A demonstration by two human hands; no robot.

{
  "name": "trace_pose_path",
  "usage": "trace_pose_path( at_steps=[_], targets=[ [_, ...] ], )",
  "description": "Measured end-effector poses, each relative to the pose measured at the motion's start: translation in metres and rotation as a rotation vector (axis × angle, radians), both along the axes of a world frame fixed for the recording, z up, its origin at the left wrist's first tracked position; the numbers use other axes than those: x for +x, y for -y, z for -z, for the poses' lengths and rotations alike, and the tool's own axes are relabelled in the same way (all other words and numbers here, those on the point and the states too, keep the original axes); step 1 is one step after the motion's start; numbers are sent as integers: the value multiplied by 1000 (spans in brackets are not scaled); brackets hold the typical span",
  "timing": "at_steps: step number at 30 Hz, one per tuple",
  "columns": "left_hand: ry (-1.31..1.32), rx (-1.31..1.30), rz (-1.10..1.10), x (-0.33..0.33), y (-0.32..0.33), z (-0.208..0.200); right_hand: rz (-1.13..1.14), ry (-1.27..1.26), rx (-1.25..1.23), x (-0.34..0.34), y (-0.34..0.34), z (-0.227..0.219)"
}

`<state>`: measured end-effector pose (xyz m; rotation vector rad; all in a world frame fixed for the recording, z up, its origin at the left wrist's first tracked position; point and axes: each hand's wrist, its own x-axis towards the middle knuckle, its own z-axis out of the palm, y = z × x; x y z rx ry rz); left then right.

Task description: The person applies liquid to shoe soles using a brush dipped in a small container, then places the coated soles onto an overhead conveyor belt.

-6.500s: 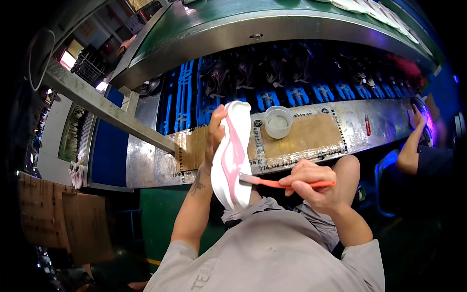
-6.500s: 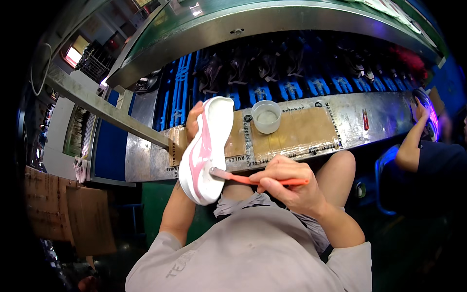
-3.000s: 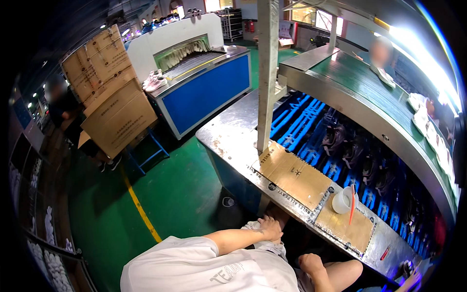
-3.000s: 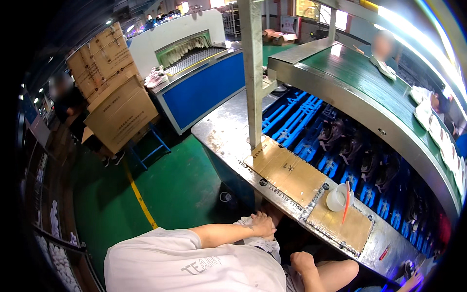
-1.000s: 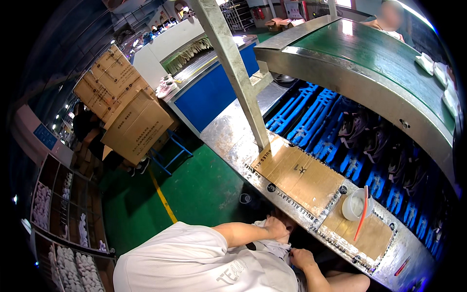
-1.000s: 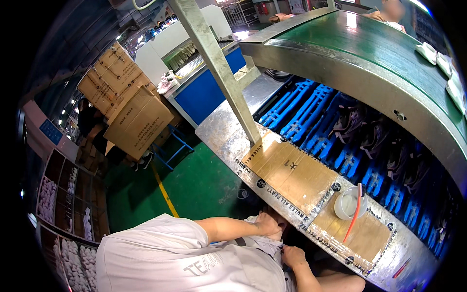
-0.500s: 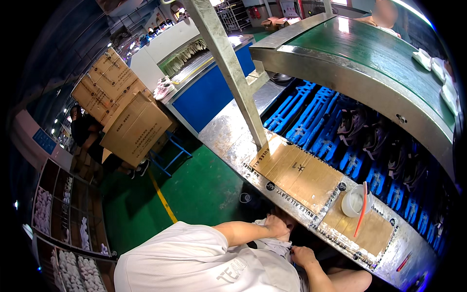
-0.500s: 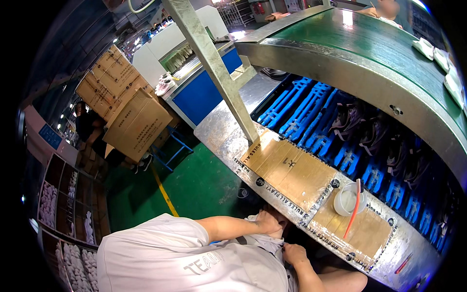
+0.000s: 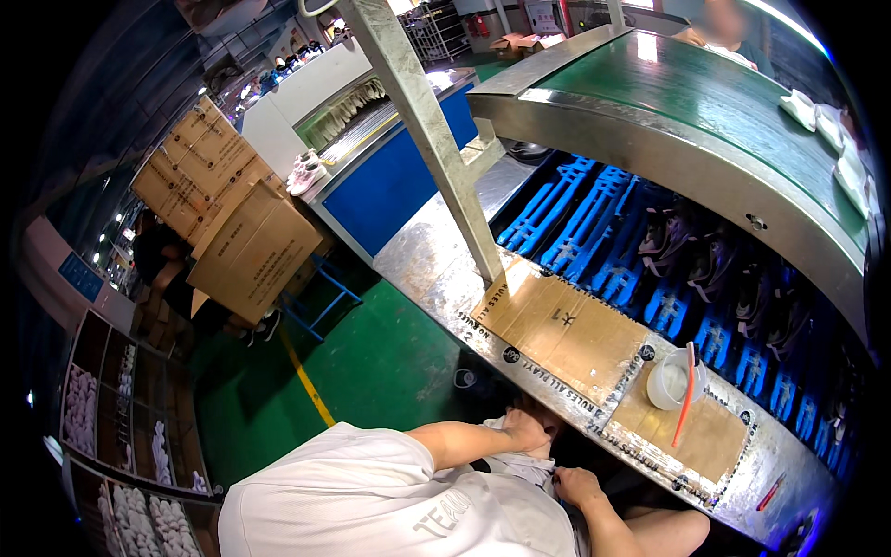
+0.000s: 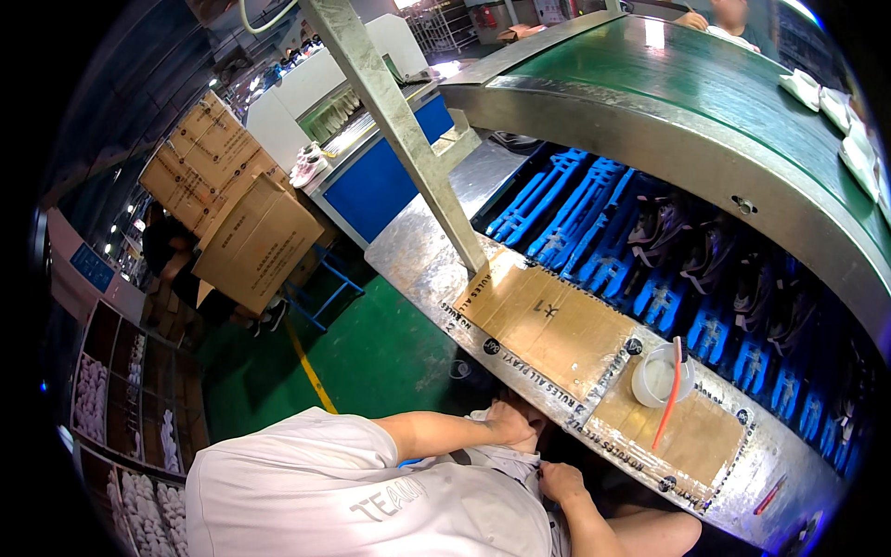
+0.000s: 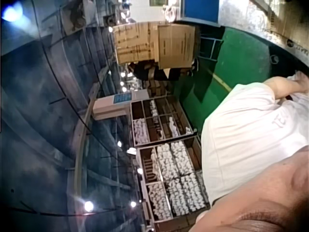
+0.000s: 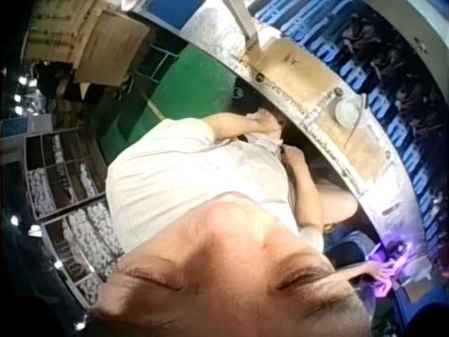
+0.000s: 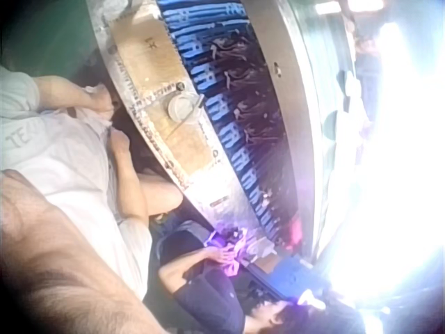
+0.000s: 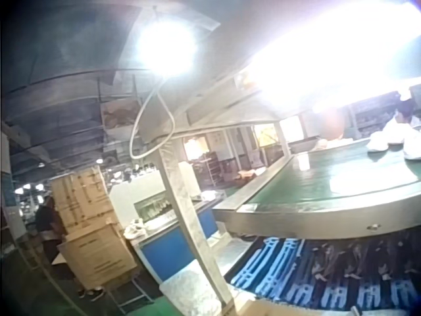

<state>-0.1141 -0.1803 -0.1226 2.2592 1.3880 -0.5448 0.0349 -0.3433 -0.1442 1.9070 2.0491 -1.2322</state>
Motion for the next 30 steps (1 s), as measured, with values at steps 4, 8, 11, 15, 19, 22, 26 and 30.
trace_pose_path(
  at_steps=[4,8,11,15,19,22,26,30],
  targets=[
    [-7,-48,36,3,-3,-6,3,-4,-4,0,1,6],
    [36,33,-11,-7,0,22,-15,2,3,-2,-2,1],
    [-6,86,28,-10,2,29,-17,2,15,-5,-3,-5],
    [24,20,15,2,-1,-1,-16,32,3,-2,0,1],
    [36,-3,36,-1,0,-1,-14,29,-16,-2,-1,-5],
    [75,62,-29,-7,1,14,-15,19,-18,-4,-3,-8],
    [71,97,-19,-7,3,17,-13,31,-26,-4,-4,-14],
    [88,87,5,-2,2,-3,-26,13,-30,-2,-6,-24]
  ],
)
